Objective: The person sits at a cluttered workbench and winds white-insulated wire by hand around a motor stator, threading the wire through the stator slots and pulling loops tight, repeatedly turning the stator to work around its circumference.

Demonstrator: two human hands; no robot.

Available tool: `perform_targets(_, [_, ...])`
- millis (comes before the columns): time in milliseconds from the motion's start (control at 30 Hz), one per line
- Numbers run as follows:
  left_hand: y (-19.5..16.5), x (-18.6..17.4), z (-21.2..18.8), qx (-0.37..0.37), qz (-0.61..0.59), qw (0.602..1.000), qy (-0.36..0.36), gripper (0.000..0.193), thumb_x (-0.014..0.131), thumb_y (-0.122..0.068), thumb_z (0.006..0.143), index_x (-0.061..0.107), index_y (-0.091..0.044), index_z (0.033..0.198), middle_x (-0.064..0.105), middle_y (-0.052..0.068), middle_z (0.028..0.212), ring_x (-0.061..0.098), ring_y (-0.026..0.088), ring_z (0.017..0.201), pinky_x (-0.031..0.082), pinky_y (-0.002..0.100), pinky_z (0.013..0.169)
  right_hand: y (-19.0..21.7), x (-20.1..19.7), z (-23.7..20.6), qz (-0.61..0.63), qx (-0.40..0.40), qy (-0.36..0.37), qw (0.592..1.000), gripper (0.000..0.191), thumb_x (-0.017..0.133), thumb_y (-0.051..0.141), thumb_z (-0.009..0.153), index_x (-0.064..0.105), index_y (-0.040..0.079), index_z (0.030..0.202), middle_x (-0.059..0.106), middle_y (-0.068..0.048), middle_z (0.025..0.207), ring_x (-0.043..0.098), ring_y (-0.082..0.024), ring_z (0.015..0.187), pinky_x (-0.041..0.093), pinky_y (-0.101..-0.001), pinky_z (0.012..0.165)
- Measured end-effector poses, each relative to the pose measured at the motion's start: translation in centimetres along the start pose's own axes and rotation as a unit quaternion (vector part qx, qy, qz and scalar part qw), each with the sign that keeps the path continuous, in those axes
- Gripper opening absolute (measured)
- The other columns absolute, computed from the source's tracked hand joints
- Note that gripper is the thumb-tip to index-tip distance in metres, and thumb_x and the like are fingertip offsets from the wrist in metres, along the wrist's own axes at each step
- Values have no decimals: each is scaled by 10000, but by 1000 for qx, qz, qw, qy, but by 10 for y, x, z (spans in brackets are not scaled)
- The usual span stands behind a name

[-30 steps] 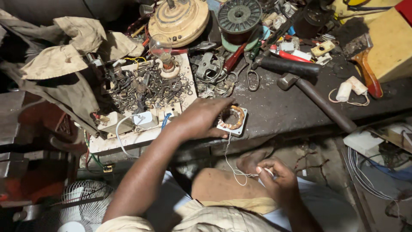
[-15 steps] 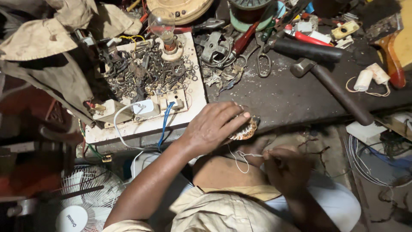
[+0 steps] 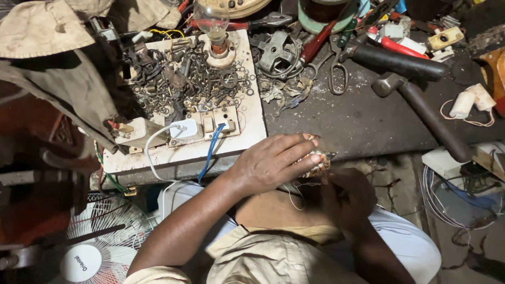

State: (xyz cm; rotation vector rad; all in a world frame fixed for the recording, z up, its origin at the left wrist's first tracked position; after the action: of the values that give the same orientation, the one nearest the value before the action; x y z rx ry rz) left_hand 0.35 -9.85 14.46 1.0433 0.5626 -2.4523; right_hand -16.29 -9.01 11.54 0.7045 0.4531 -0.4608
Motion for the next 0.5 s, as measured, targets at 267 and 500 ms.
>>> perform_targets(267, [2, -3, 2, -10, -27, 999, -17, 450, 624, -94, 988, 528, -41, 1424, 550, 140, 1457, 581, 331, 1333, 543, 432, 1076, 1, 2, 7, 20, 1, -6, 1000, 154, 761, -18, 868, 667, 45, 972, 728, -115, 959, 723, -241, 871, 577, -343, 755])
perform_targets(500, [3, -2, 2, -18, -40, 999, -10, 432, 606, -75, 976, 499, -25, 1392, 549, 151, 1455, 584, 357, 1325, 540, 443, 1067, -3, -1, 5, 7, 5, -16, 1000, 167, 790, 1, 865, 668, 61, 962, 737, -97, 946, 729, -246, 875, 583, -339, 791])
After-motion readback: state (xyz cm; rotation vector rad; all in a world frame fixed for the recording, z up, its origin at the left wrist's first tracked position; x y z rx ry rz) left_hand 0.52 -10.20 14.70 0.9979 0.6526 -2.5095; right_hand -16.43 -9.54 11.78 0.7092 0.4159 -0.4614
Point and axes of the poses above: each hand's wrist, its own z-axis towards the middle knuckle, its own x-axis out of the palm, y = z × x, the point moved 10 cm from there along z, towards the middle knuckle
